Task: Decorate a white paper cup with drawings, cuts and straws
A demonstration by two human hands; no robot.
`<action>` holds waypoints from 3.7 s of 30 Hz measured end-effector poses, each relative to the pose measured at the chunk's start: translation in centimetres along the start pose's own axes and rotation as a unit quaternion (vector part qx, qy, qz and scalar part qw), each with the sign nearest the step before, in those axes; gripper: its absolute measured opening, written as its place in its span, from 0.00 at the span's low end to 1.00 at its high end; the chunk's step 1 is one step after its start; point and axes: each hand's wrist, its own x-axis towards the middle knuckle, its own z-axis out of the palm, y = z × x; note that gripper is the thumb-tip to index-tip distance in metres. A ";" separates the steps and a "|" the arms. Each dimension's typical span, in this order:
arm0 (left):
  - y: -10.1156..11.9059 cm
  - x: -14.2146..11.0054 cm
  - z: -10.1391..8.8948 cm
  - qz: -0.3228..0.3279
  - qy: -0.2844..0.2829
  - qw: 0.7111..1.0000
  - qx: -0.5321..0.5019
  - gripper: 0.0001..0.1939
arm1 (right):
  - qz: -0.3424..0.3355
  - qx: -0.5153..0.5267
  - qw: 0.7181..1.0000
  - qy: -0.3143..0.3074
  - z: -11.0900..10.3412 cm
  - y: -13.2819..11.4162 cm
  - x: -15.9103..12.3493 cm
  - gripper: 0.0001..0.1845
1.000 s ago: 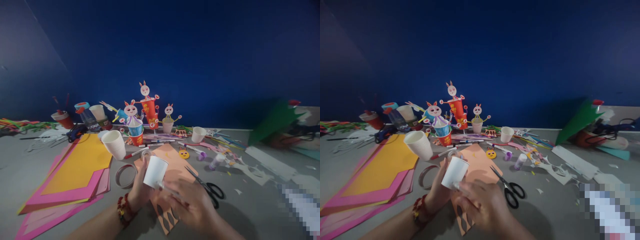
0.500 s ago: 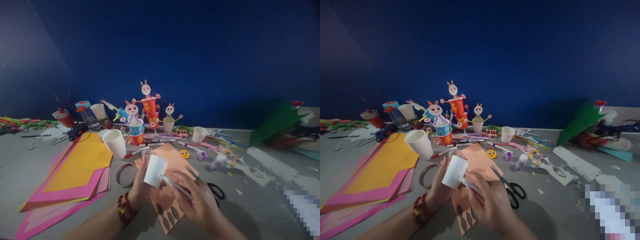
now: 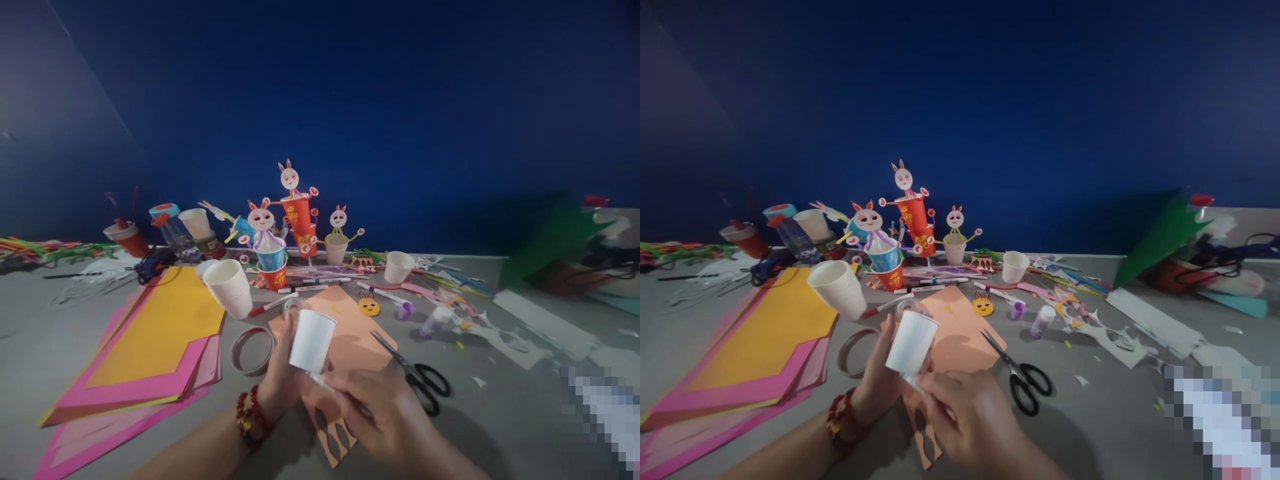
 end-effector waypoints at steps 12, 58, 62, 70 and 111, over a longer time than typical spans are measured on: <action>0.2 -0.2 -0.2 0.002 -0.001 0.999 0.036 0.33 | -0.018 0.004 1.000 -0.003 -0.1 0.0 0.1 0.14; 0.0 -0.5 0.3 -0.049 -0.085 0.995 0.006 0.32 | 0.046 -0.024 0.992 0.118 -1.0 1.3 0.5 0.12; -0.2 -0.6 0.2 -0.021 -0.103 0.994 0.028 0.30 | 0.048 -0.016 0.991 0.124 -1.2 1.2 0.5 0.11; 0.8 -0.6 1.0 -0.011 -0.088 0.996 -0.019 0.29 | 0.080 -0.023 0.991 0.105 -1.2 2.2 0.5 0.13; 0.3 -0.7 0.6 -0.033 -0.114 0.993 -0.023 0.30 | 0.038 -0.015 0.996 0.077 -0.1 1.3 0.3 0.10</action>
